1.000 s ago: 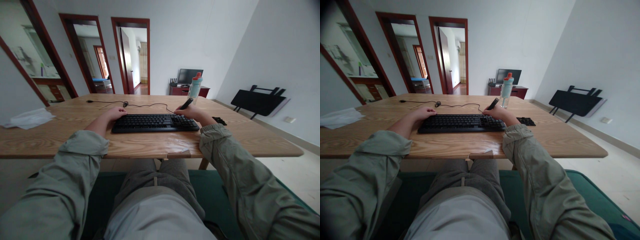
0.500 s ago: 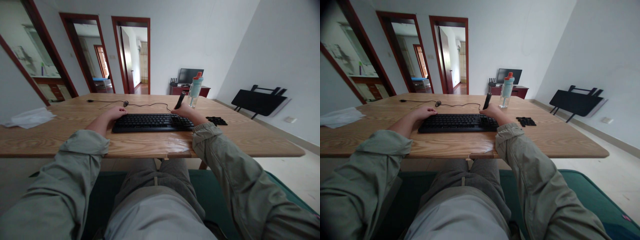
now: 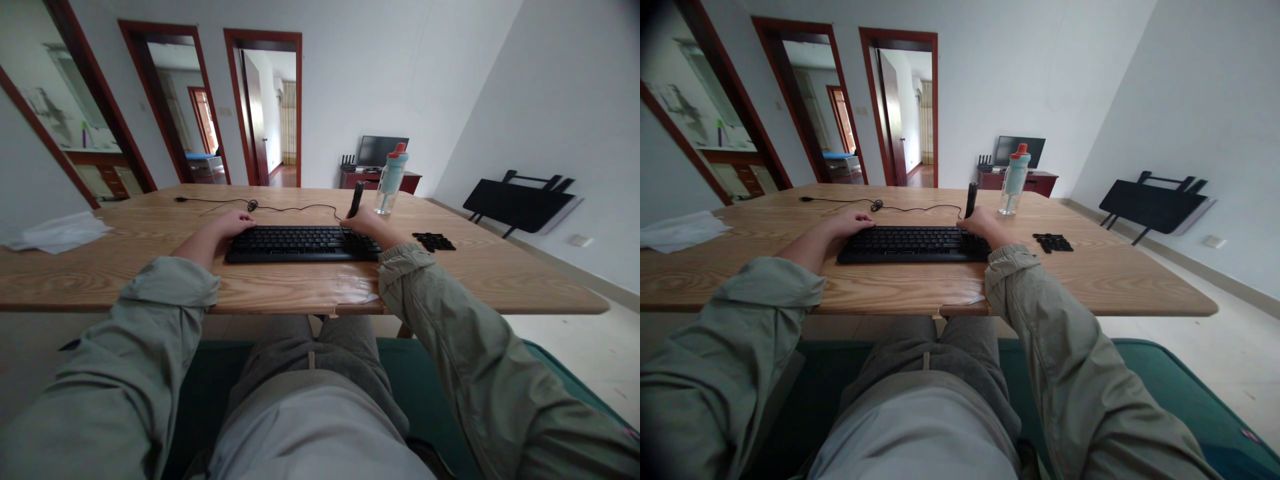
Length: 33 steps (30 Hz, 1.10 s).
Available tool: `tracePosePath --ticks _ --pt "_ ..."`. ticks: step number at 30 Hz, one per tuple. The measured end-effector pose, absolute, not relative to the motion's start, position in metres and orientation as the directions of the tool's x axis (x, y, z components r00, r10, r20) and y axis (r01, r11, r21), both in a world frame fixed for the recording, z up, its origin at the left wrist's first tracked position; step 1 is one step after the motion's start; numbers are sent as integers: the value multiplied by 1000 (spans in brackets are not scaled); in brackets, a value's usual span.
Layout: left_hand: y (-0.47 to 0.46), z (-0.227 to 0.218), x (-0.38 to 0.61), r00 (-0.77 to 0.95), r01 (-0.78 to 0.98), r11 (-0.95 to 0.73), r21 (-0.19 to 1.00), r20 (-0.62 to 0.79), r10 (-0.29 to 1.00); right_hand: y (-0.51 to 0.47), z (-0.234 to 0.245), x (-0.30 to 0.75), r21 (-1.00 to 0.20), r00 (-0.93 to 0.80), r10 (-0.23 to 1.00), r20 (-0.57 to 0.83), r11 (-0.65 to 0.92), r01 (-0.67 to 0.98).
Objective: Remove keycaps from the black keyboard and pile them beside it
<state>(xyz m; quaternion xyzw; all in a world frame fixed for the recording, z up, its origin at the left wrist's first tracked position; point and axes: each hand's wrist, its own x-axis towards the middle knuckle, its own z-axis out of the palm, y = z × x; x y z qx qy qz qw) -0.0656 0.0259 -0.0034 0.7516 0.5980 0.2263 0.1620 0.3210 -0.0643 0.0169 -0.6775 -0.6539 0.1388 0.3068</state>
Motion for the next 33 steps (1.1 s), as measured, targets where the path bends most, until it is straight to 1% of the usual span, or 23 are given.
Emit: tracePosePath --ticks 3,8,13,20,26,33 --pt "27 -4 -66 188 826 -233 514 140 972 -66 18 316 -603 115 978 174 13 798" --pt "31 -7 -68 203 818 -241 522 131 970 -63 19 310 -549 125 979 163 -15 835" --pt "31 -6 -68 207 831 -246 498 134 969 -64 17 312 -543 114 982 152 -13 840" --pt "28 -2 -67 220 863 -258 434 136 966 -70 20 310 -481 102 984 143 -21 876" --pt "25 -2 -65 189 838 -239 490 150 970 -66 27 304 -457 76 990 120 -13 889" --pt "27 -2 -65 196 848 -244 470 150 969 -55 24 301 -422 90 992 86 -45 905"
